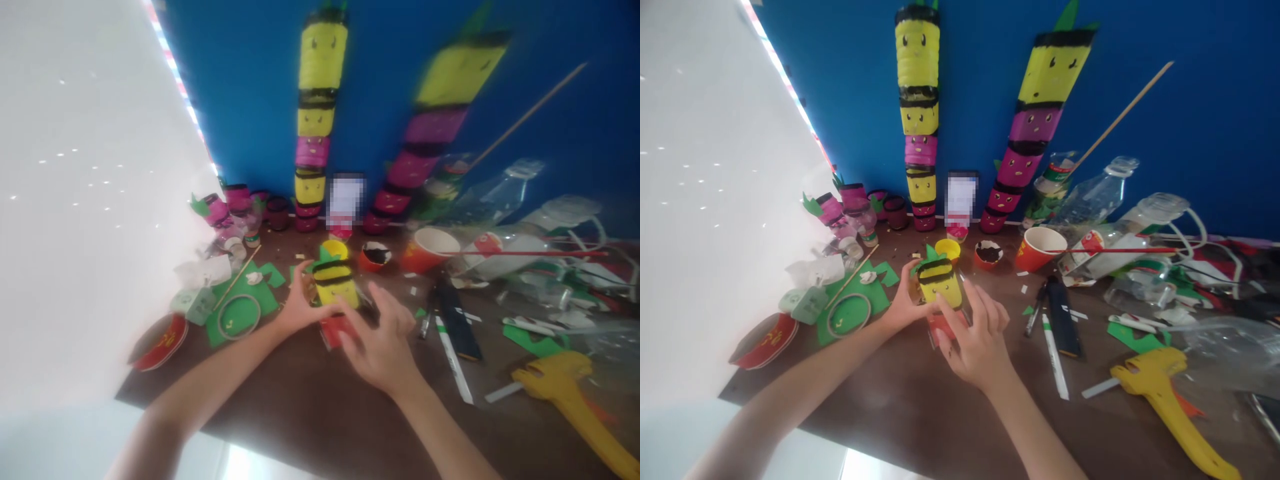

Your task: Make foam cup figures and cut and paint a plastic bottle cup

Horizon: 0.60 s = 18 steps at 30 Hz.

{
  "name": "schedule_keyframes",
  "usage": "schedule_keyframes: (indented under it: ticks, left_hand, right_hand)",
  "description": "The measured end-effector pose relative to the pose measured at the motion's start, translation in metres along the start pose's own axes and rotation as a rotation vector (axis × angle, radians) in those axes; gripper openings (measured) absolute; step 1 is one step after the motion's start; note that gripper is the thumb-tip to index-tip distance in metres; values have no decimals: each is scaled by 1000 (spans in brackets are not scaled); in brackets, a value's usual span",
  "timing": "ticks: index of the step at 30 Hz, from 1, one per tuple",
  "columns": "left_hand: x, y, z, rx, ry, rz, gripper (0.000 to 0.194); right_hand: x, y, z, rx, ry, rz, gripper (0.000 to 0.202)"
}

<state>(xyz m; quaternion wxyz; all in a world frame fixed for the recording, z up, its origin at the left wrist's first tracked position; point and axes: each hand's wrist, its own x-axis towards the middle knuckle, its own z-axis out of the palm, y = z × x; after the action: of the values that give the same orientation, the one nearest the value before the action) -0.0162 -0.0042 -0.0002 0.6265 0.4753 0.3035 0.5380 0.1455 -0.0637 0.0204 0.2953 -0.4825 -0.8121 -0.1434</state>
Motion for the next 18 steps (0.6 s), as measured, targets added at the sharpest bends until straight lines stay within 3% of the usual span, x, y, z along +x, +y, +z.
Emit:
schedule_keyframes:
  ticks: [12, 18]
  left_hand:
    - [0, -1, 0, 41, -17, 10, 82]
    - [1, -3, -1, 13, 2, -10, 81]
  right_hand:
    - [2, -1, 3, -26, -16, -14, 48]
    - [-1, 0, 3, -39, 9, -7, 58]
